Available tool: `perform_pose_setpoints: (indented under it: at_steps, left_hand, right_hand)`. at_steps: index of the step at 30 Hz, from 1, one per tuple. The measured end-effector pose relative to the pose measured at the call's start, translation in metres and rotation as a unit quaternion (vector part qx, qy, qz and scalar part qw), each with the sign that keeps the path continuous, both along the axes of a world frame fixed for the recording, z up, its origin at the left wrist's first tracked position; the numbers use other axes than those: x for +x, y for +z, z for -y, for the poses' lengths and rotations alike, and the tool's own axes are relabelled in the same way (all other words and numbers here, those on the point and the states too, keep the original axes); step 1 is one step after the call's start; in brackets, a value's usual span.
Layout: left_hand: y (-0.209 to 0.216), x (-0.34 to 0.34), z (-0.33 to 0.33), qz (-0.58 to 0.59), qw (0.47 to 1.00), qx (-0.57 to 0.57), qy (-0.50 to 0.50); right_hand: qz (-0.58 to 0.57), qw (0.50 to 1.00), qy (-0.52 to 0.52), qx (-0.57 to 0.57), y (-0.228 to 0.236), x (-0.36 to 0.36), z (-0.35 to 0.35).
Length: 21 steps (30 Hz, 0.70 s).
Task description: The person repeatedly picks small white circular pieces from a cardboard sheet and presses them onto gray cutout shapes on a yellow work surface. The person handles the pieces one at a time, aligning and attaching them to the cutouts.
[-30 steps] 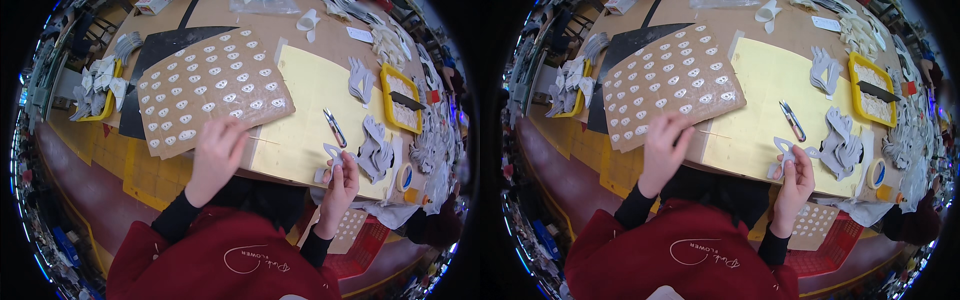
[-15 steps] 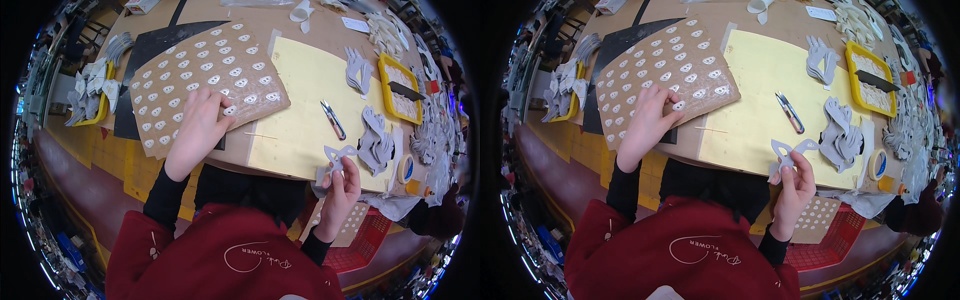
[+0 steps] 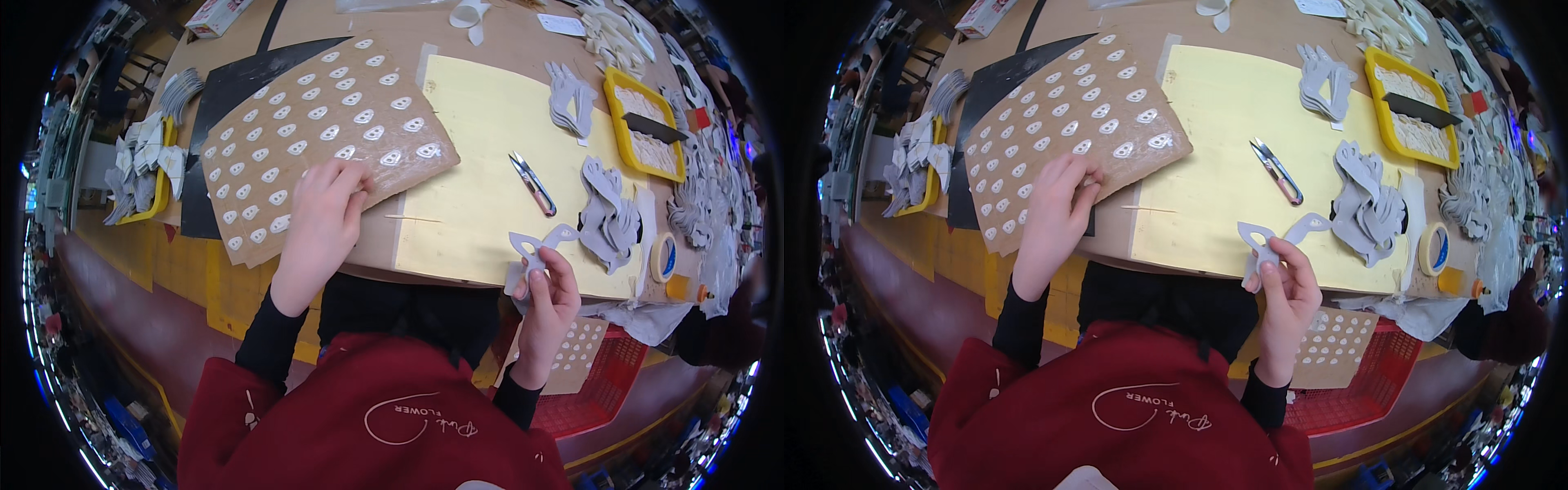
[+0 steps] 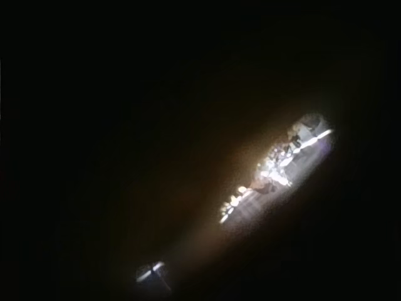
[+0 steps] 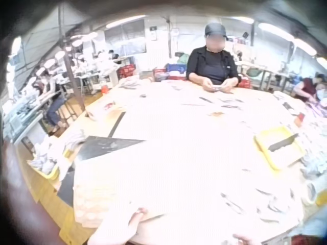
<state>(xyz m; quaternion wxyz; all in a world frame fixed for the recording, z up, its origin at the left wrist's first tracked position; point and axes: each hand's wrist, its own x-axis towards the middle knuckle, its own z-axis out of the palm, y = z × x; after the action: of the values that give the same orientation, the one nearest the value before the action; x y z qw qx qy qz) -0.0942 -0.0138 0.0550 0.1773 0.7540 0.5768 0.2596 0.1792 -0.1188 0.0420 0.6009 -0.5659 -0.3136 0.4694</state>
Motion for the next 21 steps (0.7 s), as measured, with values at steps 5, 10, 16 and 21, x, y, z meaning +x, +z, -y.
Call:
perform_pose_setpoints:
  at_steps: [5,10,16,21]
  left_hand:
    - [-0.001,-0.002,-0.001,-0.049,0.998,0.037,-0.014]
    - [0.011,-0.012,0.005,-0.018,1.000,-0.004,-0.006]
    - [0.022,0.017,0.015,0.079,0.995,0.035,-0.045]
    - [0.015,0.008,0.001,0.042,0.998,0.029,0.047]
  right_hand:
    - [0.010,1.000,0.010,-0.014,-0.002,0.003,0.003]
    - [-0.010,1.000,0.021,0.005,0.001,0.003,0.002]
    - [-0.022,0.999,0.045,0.020,-0.007,0.005,0.003]
    - [0.016,0.998,0.057,0.007,-0.013,0.003,0.006]
